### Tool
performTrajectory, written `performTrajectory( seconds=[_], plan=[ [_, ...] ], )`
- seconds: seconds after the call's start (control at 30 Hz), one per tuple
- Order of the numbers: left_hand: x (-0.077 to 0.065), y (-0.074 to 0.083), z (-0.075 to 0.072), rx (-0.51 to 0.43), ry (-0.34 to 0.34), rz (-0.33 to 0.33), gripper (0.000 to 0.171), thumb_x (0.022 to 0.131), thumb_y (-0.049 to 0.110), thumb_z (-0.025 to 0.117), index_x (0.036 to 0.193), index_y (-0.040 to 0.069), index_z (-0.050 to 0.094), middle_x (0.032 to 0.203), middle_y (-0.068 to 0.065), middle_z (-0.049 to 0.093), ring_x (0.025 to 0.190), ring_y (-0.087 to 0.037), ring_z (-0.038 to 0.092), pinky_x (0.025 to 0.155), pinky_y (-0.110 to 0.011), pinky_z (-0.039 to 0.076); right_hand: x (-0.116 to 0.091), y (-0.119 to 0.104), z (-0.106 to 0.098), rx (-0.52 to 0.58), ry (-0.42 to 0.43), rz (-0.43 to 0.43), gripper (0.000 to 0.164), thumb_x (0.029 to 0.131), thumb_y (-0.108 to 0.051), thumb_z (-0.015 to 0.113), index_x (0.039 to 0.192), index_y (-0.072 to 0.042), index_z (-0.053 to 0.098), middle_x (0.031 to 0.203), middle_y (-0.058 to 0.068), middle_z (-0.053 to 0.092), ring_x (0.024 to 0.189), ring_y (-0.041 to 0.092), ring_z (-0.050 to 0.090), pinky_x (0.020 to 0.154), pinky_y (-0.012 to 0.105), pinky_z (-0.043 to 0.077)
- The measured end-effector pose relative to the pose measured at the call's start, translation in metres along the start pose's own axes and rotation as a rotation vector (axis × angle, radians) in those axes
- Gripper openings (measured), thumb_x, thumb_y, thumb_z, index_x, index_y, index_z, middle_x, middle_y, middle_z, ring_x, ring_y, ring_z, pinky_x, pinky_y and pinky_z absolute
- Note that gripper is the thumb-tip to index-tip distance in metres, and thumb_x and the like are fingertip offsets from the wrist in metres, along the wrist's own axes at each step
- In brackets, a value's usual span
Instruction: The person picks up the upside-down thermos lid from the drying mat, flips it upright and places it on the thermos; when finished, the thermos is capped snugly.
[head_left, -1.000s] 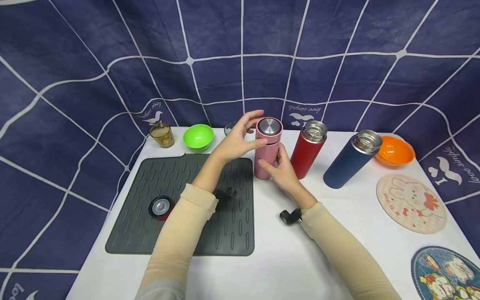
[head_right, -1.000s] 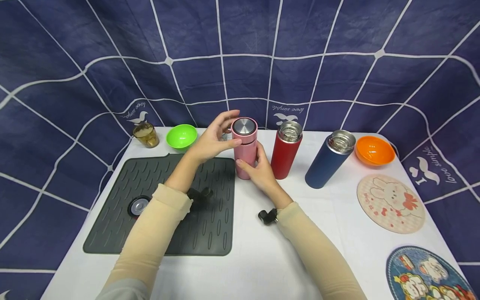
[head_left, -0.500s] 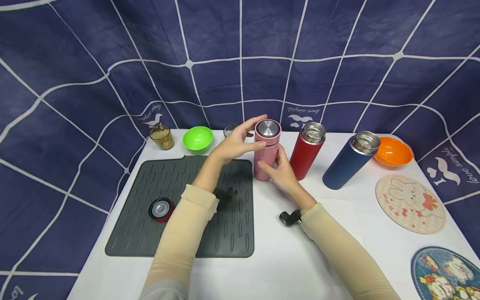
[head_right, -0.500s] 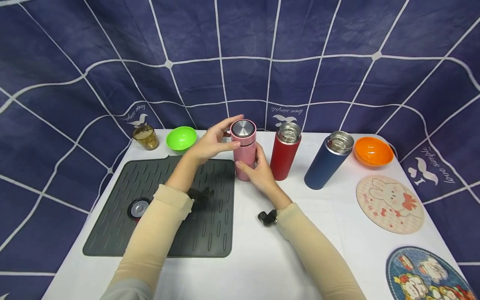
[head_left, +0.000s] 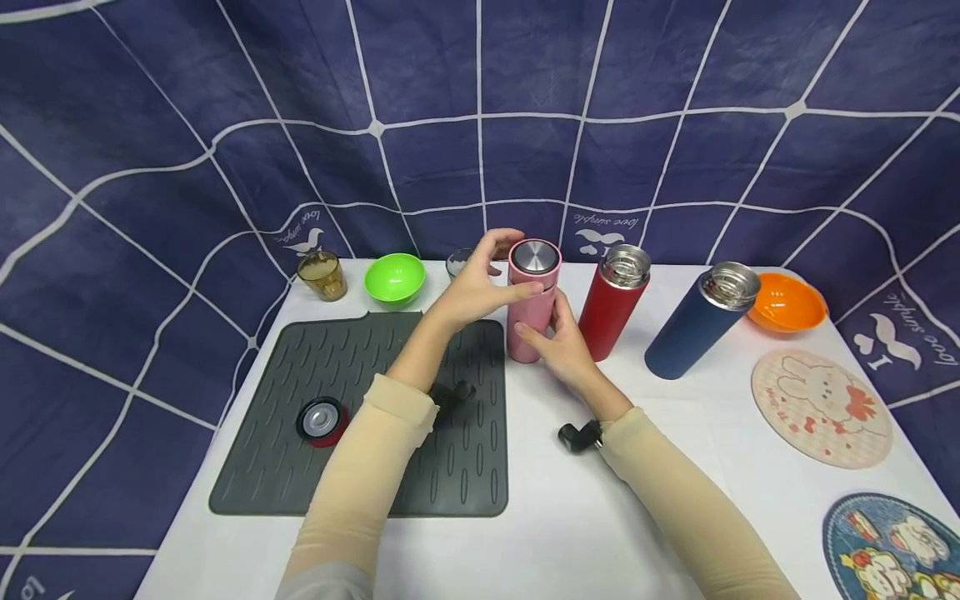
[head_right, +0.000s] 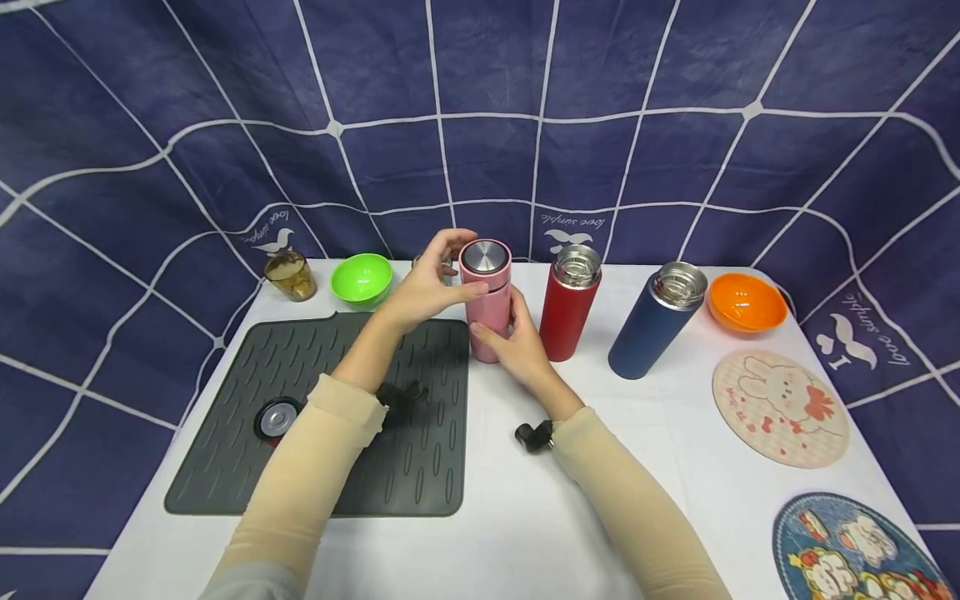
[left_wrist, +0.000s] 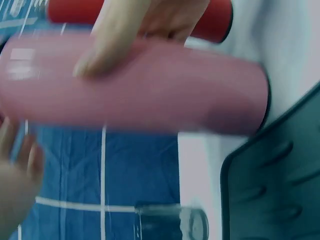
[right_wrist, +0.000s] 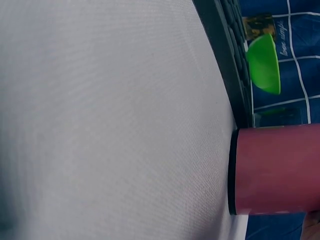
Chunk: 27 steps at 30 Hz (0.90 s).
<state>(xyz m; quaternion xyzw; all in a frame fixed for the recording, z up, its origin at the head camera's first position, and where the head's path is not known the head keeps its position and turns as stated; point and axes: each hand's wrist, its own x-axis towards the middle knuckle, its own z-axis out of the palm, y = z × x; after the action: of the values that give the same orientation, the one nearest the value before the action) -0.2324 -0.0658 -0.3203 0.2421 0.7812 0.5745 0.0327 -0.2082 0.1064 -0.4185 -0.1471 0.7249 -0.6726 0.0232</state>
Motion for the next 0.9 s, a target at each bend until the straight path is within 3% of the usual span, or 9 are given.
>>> performTrajectory(
  seconds=[0.1, 0.27, 0.37, 0.5, 0.67, 0.8, 0.9],
  plan=[
    [-0.003, 0.008, 0.001, 0.019, 0.036, 0.018, 0.063, 0.079, 0.011, 0.073, 0.134, 0.004, 0.042, 0.128, -0.014, 0.049, 0.118, -0.025, 0.044, 0.098, -0.05, 0.035, 0.0, 0.0, 0.0, -0.006, 0.0, 0.0, 0.077, 0.086, -0.013, 0.067, 0.147, -0.016, 0.02, 0.147, 0.009, 0.038, 0.138, 0.024, 0.036, 0.114, 0.05, 0.025],
    [-0.003, 0.004, -0.005, -0.087, -0.065, 0.003, 0.066, 0.085, 0.005, 0.065, 0.143, 0.005, 0.034, 0.137, -0.014, 0.048, 0.127, -0.026, 0.04, 0.102, -0.056, 0.029, 0.0, 0.0, 0.0, -0.019, 0.003, 0.003, 0.078, 0.086, -0.012, 0.067, 0.148, -0.015, 0.019, 0.147, 0.01, 0.039, 0.137, 0.026, 0.036, 0.114, 0.052, 0.025],
    [-0.003, 0.006, 0.0, -0.062, -0.021, -0.009, 0.068, 0.083, 0.009, 0.069, 0.141, 0.005, 0.034, 0.136, -0.014, 0.048, 0.127, -0.025, 0.04, 0.101, -0.055, 0.03, 0.0, -0.001, 0.0, -0.017, 0.004, 0.004, 0.078, 0.087, -0.012, 0.067, 0.148, -0.015, 0.019, 0.148, 0.01, 0.038, 0.138, 0.026, 0.035, 0.114, 0.051, 0.025],
    [-0.001, 0.006, 0.004, 0.005, 0.049, 0.033, 0.063, 0.08, 0.012, 0.073, 0.134, 0.003, 0.043, 0.128, -0.015, 0.049, 0.117, -0.026, 0.044, 0.096, -0.055, 0.034, 0.0, -0.003, 0.001, -0.018, 0.006, 0.002, 0.077, 0.087, -0.011, 0.067, 0.148, -0.014, 0.02, 0.148, 0.01, 0.037, 0.138, 0.027, 0.035, 0.114, 0.051, 0.025],
    [0.002, -0.007, -0.001, -0.076, -0.013, 0.037, 0.063, 0.086, 0.007, 0.065, 0.143, 0.01, 0.038, 0.135, -0.011, 0.048, 0.121, -0.022, 0.043, 0.094, -0.048, 0.033, 0.0, -0.003, 0.001, -0.024, 0.005, 0.004, 0.077, 0.086, -0.011, 0.067, 0.148, -0.012, 0.02, 0.147, 0.012, 0.038, 0.137, 0.028, 0.036, 0.113, 0.052, 0.026],
    [0.008, -0.017, 0.004, 0.043, 0.06, 0.029, 0.073, 0.078, 0.027, 0.076, 0.14, 0.018, 0.037, 0.132, -0.002, 0.048, 0.12, -0.014, 0.042, 0.097, -0.039, 0.037, 0.0, -0.002, 0.001, -0.018, -0.001, -0.002, 0.077, 0.087, -0.011, 0.067, 0.148, -0.013, 0.019, 0.148, 0.011, 0.037, 0.138, 0.027, 0.035, 0.114, 0.051, 0.024],
    [0.011, -0.017, 0.007, 0.12, 0.104, 0.037, 0.074, 0.072, 0.034, 0.081, 0.134, 0.018, 0.043, 0.129, 0.001, 0.049, 0.118, -0.014, 0.041, 0.096, -0.041, 0.04, 0.0, -0.001, 0.001, -0.013, -0.002, -0.005, 0.077, 0.087, -0.011, 0.066, 0.147, -0.013, 0.02, 0.149, 0.01, 0.037, 0.138, 0.027, 0.035, 0.114, 0.05, 0.024]
  ],
)
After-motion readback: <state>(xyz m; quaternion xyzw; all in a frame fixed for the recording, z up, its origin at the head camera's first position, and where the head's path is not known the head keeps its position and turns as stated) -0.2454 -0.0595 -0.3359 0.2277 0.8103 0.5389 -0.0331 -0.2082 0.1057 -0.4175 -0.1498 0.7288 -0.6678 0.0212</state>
